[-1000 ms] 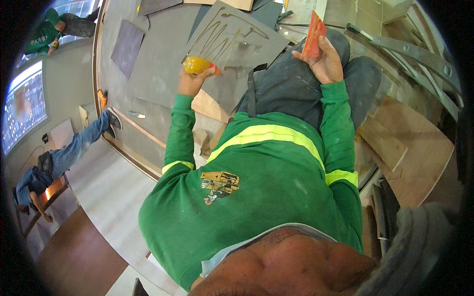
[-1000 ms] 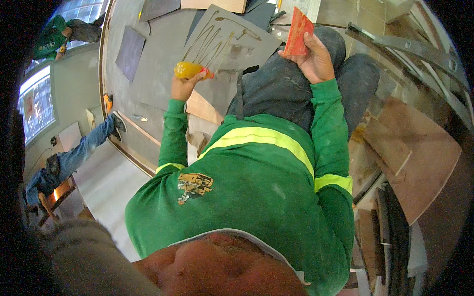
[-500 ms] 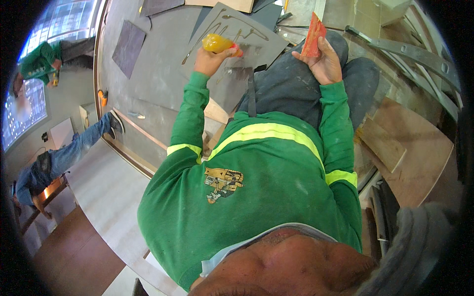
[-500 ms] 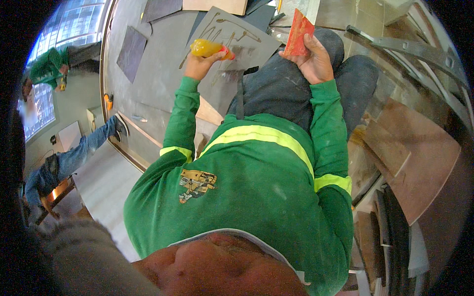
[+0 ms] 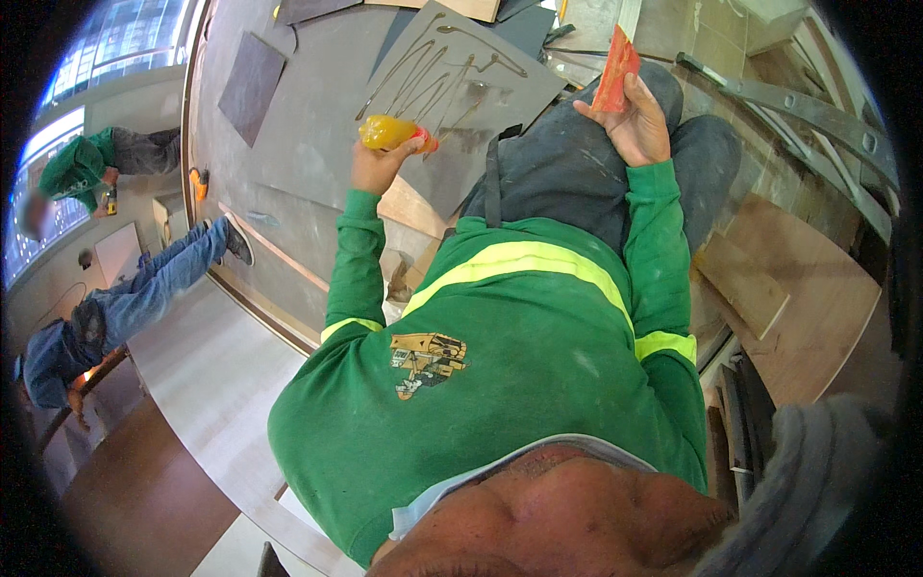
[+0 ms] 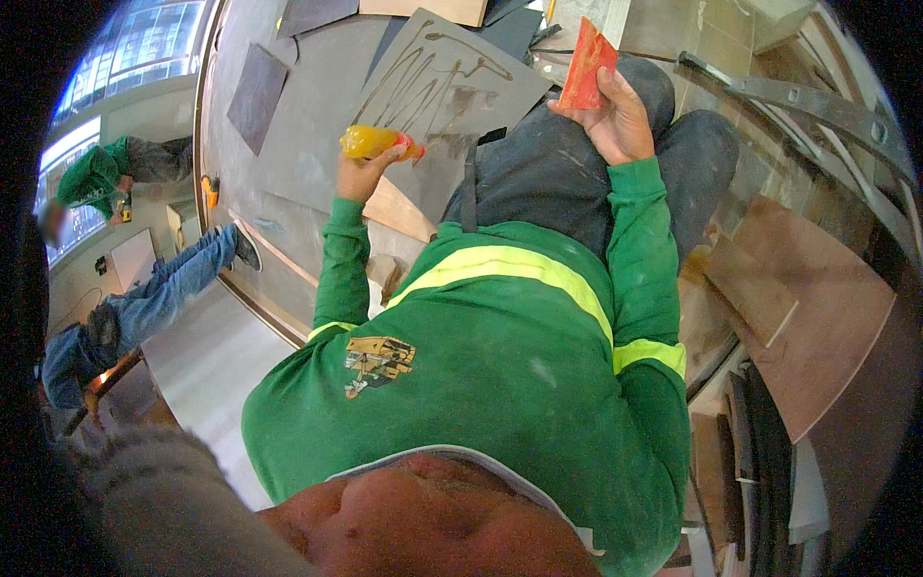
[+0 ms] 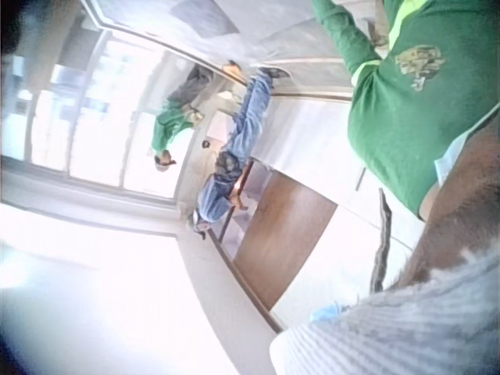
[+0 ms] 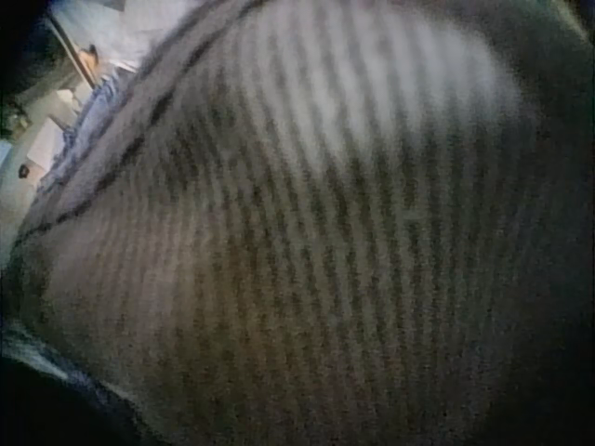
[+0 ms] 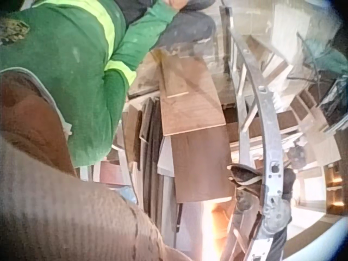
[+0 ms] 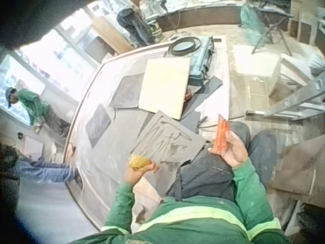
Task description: The person applies adhesive from a bottle onto a square tile and spreads it evenly using a red plastic scraper. They repeat this process on multiple tiles, applying the glue in zigzag patterns and smoothing it out.
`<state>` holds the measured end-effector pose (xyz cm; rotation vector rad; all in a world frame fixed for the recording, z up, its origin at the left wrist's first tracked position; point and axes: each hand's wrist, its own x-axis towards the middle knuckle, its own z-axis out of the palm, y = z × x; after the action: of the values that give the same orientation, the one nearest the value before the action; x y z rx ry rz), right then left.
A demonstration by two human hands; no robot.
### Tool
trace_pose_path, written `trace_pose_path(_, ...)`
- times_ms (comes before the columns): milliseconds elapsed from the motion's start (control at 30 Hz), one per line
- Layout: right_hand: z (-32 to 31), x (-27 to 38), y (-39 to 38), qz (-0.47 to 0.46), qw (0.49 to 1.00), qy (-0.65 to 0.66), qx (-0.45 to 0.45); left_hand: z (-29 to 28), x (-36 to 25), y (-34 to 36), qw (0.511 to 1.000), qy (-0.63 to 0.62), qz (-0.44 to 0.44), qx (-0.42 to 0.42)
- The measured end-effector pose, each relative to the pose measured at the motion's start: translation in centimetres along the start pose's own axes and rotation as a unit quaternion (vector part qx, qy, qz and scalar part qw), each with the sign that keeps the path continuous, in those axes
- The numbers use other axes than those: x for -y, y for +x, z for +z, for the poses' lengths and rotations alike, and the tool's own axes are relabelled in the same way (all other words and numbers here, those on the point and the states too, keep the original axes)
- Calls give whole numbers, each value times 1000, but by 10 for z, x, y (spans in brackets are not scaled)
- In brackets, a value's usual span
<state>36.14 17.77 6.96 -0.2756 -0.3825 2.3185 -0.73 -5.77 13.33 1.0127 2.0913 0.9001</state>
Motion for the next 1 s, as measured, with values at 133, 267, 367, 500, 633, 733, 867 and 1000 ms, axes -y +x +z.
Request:
trace_pose_path(133,4,0,2,4,1000,0,-1,-4,1,-6,1000,-17,2,9)
trace_pose_path(267,2,-1,3,4,1000,7,5,36,-19,30,998,13,44,40)
trace_pose_path(367,-7,-1,2,-4,1000,3,7,70,-45,68,993,43,88,62)
trace_pose_path(500,9,1,0,-7,1000,-4,-6,93,-76,98,984,72,158,50)
trace_pose_path(633,16,5,0,-5,1000,-9,3,97,-70,109,985,10,164,49)
trace_pose_path(733,12,4,0,-1,1000,-8,0,81,-46,99,988,-3,143,62)
trace_pose_path(867,13,3,1,0,1000,-14,-17,42,-13,53,996,-4,84,43)
trace_pose_path(1000,8,3,2,0,1000,-7,-20,19,-4,21,999,24,12,23)
